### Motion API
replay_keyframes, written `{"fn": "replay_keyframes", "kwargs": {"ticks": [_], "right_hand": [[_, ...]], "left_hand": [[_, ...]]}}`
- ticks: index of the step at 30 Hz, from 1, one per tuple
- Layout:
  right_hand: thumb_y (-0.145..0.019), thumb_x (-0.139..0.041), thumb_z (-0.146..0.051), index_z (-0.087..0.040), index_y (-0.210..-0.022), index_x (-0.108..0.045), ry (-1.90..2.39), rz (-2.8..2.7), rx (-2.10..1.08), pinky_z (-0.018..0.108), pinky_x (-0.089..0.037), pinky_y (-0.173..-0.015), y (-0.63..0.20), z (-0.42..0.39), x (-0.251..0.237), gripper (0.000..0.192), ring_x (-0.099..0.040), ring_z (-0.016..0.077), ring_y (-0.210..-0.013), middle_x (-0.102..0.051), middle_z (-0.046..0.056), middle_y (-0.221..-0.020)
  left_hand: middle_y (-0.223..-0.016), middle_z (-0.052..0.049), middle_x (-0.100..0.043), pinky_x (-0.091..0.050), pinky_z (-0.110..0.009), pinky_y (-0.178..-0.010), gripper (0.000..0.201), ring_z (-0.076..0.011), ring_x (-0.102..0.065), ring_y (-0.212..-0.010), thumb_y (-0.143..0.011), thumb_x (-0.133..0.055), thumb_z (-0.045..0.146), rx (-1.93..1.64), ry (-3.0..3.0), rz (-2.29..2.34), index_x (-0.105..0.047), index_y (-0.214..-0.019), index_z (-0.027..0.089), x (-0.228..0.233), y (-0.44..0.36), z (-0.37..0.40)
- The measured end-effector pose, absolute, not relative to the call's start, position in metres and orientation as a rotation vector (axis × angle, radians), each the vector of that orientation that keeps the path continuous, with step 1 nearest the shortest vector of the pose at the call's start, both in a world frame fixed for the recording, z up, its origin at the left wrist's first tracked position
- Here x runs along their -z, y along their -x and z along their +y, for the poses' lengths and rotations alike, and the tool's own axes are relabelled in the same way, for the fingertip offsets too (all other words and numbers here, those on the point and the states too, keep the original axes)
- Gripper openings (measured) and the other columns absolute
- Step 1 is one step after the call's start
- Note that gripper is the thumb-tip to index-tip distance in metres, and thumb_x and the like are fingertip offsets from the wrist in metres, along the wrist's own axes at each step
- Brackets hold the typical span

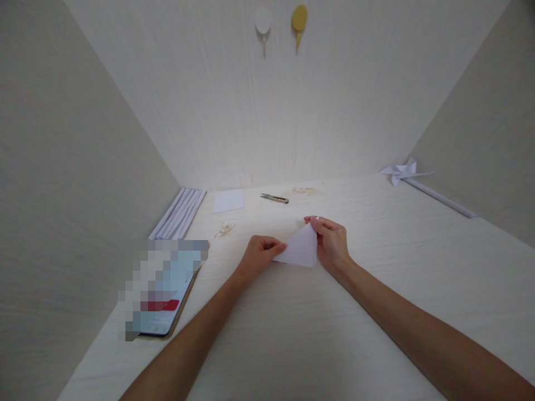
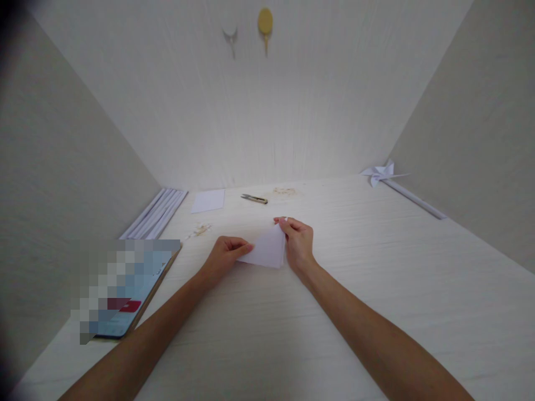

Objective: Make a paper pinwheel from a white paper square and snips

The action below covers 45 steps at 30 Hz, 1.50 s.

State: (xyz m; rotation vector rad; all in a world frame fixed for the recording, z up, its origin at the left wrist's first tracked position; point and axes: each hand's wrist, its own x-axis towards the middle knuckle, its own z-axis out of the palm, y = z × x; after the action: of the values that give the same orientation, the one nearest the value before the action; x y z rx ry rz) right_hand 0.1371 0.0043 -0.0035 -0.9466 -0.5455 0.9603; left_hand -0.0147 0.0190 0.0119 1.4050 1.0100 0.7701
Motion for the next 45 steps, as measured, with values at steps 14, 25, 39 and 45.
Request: {"fn": "replay_keyframes", "kwargs": {"ticks": [14,25,39,45], "right_hand": [[-0.055,-0.064,-0.025,-0.014,-0.049,-0.058,1.116,-0.954,-1.043,0.022,-0.028,-0.048,-0.134,-0.001,0.001,0.014,-0.039,0.0072,-0.049,-0.052,-0.003,-0.049],[-0.069,-0.048,-0.034,-0.016,-0.052,-0.044,1.161,-1.763,-1.308,0.023,-0.018,-0.043,-0.125,-0.011,-0.003,0.025,-0.027,0.0063,-0.044,-0.031,-0.006,-0.046],[-0.074,-0.041,-0.036,-0.017,-0.054,-0.038,1.125,-1.703,-1.24,0.023,-0.021,-0.045,-0.123,-0.008,0.0,0.027,-0.028,0.0072,-0.048,-0.031,-0.005,-0.052],[-0.071,-0.045,-0.034,-0.017,-0.054,-0.04,1.18,-1.653,-1.234,0.022,-0.02,-0.043,-0.124,-0.009,-0.001,0.025,-0.028,0.0066,-0.046,-0.033,-0.005,-0.05]], "left_hand": [[-0.048,0.004,-0.054,-0.041,-0.021,-0.051,0.018,-0.0068,-0.049,-0.048,-0.048,-0.07,0.024,-1.566,-0.743,1.0,-0.055,-0.047,0.014,-0.004,0.027,0.037],[-0.043,0.005,-0.045,-0.026,-0.02,-0.042,0.021,-0.0057,-0.035,-0.042,-0.06,-0.06,0.032,-1.408,-1.109,1.168,-0.057,-0.048,0.014,-0.001,0.025,0.034],[-0.045,0.005,-0.038,-0.025,-0.021,-0.042,0.026,-0.0073,-0.034,-0.044,-0.065,-0.054,0.032,-0.962,-1.575,1.066,-0.044,-0.046,0.017,0.0,0.013,0.02],[-0.043,0.007,-0.027,-0.018,-0.021,-0.04,0.035,-0.0056,-0.026,-0.041,-0.066,-0.054,0.034,-1.08,-1.409,1.081,-0.032,-0.045,0.018,0.003,0.014,0.02]]}}
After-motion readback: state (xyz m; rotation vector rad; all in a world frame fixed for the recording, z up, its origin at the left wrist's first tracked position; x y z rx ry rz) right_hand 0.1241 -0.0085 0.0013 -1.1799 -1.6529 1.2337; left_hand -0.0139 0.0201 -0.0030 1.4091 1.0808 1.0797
